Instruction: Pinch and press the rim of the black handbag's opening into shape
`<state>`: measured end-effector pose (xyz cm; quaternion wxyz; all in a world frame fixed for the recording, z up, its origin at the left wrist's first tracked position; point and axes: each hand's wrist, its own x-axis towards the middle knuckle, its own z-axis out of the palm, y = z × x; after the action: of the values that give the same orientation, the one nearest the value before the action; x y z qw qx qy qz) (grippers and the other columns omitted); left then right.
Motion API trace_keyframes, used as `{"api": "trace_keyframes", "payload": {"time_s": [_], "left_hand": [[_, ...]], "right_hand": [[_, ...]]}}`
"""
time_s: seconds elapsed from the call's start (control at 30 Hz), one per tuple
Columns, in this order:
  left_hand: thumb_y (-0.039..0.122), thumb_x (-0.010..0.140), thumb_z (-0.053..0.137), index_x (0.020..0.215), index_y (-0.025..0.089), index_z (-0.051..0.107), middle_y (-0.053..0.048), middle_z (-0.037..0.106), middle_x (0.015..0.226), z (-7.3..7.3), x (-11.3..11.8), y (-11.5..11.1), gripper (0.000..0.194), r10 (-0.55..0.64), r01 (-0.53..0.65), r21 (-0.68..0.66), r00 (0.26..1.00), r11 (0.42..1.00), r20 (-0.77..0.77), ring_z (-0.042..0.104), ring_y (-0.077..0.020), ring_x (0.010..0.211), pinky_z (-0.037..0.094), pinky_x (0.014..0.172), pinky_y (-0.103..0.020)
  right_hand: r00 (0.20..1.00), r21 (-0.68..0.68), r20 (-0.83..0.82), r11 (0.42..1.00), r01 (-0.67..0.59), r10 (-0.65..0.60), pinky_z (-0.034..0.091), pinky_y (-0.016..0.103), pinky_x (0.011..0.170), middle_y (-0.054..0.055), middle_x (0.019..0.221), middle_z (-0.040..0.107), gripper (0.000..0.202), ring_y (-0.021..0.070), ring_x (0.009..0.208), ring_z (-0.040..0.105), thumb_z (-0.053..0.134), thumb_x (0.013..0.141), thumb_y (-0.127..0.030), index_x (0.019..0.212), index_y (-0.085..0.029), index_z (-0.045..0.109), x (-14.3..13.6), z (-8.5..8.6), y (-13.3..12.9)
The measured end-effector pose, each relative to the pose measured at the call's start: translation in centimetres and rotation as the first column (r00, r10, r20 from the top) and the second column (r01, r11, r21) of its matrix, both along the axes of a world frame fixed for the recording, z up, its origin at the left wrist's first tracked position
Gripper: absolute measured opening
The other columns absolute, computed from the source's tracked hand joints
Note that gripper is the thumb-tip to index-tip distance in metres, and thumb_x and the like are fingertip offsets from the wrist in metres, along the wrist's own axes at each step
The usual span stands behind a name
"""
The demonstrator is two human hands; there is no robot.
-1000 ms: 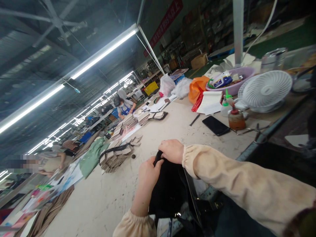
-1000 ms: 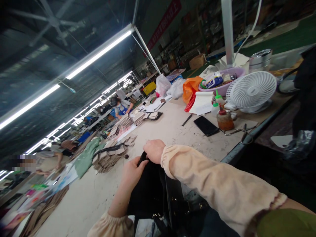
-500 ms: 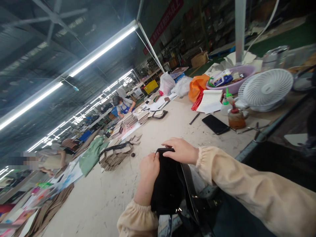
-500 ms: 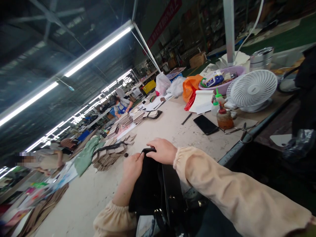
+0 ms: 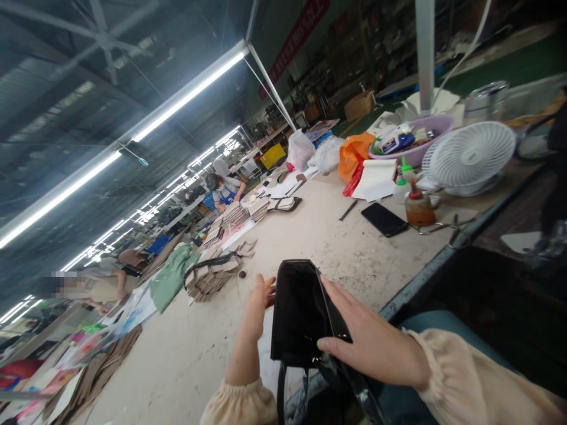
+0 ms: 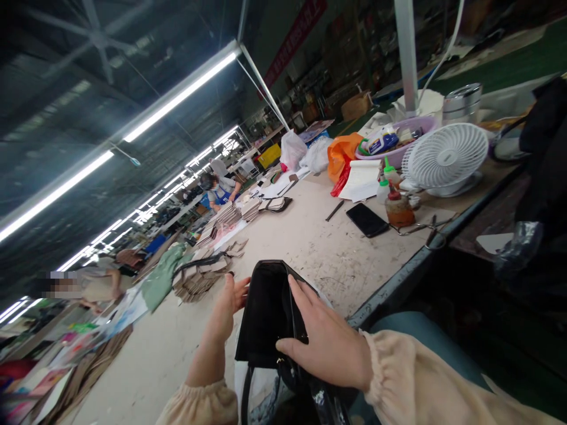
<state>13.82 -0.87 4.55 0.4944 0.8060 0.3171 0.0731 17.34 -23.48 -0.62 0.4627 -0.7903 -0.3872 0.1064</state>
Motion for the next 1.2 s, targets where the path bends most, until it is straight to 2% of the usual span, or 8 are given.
{"api": "trace_keyframes", "payload": {"time_s": [0.17,0.4,0.5,0.6,0.7,0.93,1.07,1.2], "left_hand": [[0.057,0.084,0.044,0.076,0.014,0.064,-0.002,0.062,0.068,0.1,-2.4,-0.9,0.048,-0.218,0.291,0.466,0.954,0.836,-0.205,0.054,-0.0140,0.064,0.035,0.055,-0.022],[0.034,0.092,0.036,0.063,0.015,0.060,-0.007,0.061,0.064,-0.8,-2.0,-2.3,0.041,0.001,0.277,0.756,0.939,0.593,-0.344,0.054,-0.0156,0.062,0.026,0.057,-0.026],[0.034,0.091,0.036,0.068,0.016,0.063,-0.010,0.066,0.072,-0.7,-1.7,-2.9,0.040,0.035,0.275,0.787,0.936,0.552,-0.351,0.058,-0.0190,0.068,0.026,0.058,-0.028],[0.036,0.090,0.035,0.064,0.016,0.061,-0.010,0.066,0.070,-0.4,-2.3,-2.9,0.042,0.038,0.266,0.783,0.938,0.562,-0.345,0.059,-0.0205,0.069,0.025,0.057,-0.029],[0.036,0.087,0.037,0.056,0.016,0.057,-0.009,0.064,0.063,-0.1,-3.8,-2.2,0.042,0.021,0.250,0.743,0.942,0.620,-0.334,0.058,-0.0200,0.066,0.026,0.056,-0.028],[0.045,0.084,0.040,0.052,0.016,0.052,-0.003,0.057,0.044,-1.2,-8.9,-1.8,0.045,-0.016,0.066,0.263,0.982,0.962,-0.190,0.052,-0.0139,0.041,0.036,0.047,-0.024],[0.050,0.086,0.040,0.057,0.015,0.056,-0.004,0.060,0.048,-0.7,-11.3,-3.6,0.048,-0.122,0.168,0.215,0.970,0.962,-0.210,0.053,-0.0136,0.041,0.038,0.044,-0.022],[0.039,0.087,0.048,0.069,0.016,0.066,-0.004,0.068,0.068,1.2,-12.9,-4.5,0.034,-0.313,0.281,0.447,0.950,0.849,-0.002,0.063,-0.0143,0.066,0.046,0.063,-0.021]], "right_hand": [[1.000,0.022,0.029,1.000,0.003,-0.004,0.024,0.043,0.113,0.009,0.153,0.013,0.089,0.0239,0.140,0.014,0.054,0.080,-0.045,0.149,-0.018,0.004,-0.3,0.0,-0.8],[0.996,-0.121,0.078,0.991,0.055,-0.046,0.030,0.044,0.110,0.007,0.154,0.008,0.112,0.0286,0.139,0.016,0.069,0.064,-0.038,0.149,-0.024,-0.003,-4.4,-1.0,-3.7],[0.994,-0.191,0.088,0.978,0.080,-0.064,0.042,0.042,0.102,0.011,0.146,0.033,0.101,0.0280,0.129,0.040,0.061,0.069,-0.025,0.149,-0.023,-0.002,-5.4,-2.1,-4.1],[0.991,-0.173,0.127,0.983,0.058,-0.036,0.050,0.039,0.091,0.013,0.124,0.058,0.090,0.0251,0.109,0.058,0.044,0.071,-0.010,0.149,-0.018,-0.001,-4.5,-3.1,-4.4],[0.975,-0.086,0.221,0.996,0.011,0.008,0.047,0.037,0.096,0.013,0.128,0.055,0.087,0.0231,0.112,0.056,0.039,0.067,-0.003,0.149,-0.016,0.010,-1.8,-3.1,-4.6],[0.919,-0.108,0.386,0.993,-0.042,0.081,0.042,0.037,0.100,0.011,0.128,0.056,0.072,0.0234,0.116,0.054,0.041,0.070,-0.005,0.140,-0.016,0.038,6.6,-0.3,-1.6],[0.921,-0.091,0.375,0.993,-0.080,0.108,0.044,0.039,0.096,0.009,0.120,0.062,0.065,0.0251,0.109,0.059,0.044,0.067,-0.003,0.129,-0.020,0.054,9.4,-0.2,1.7],[0.932,-0.018,0.344,0.993,-0.115,0.114,0.045,0.035,0.095,0.006,0.115,0.065,0.061,0.0217,0.106,0.060,0.043,0.067,-0.002,0.122,-0.023,0.059,10.1,-1.7,4.5]]}}
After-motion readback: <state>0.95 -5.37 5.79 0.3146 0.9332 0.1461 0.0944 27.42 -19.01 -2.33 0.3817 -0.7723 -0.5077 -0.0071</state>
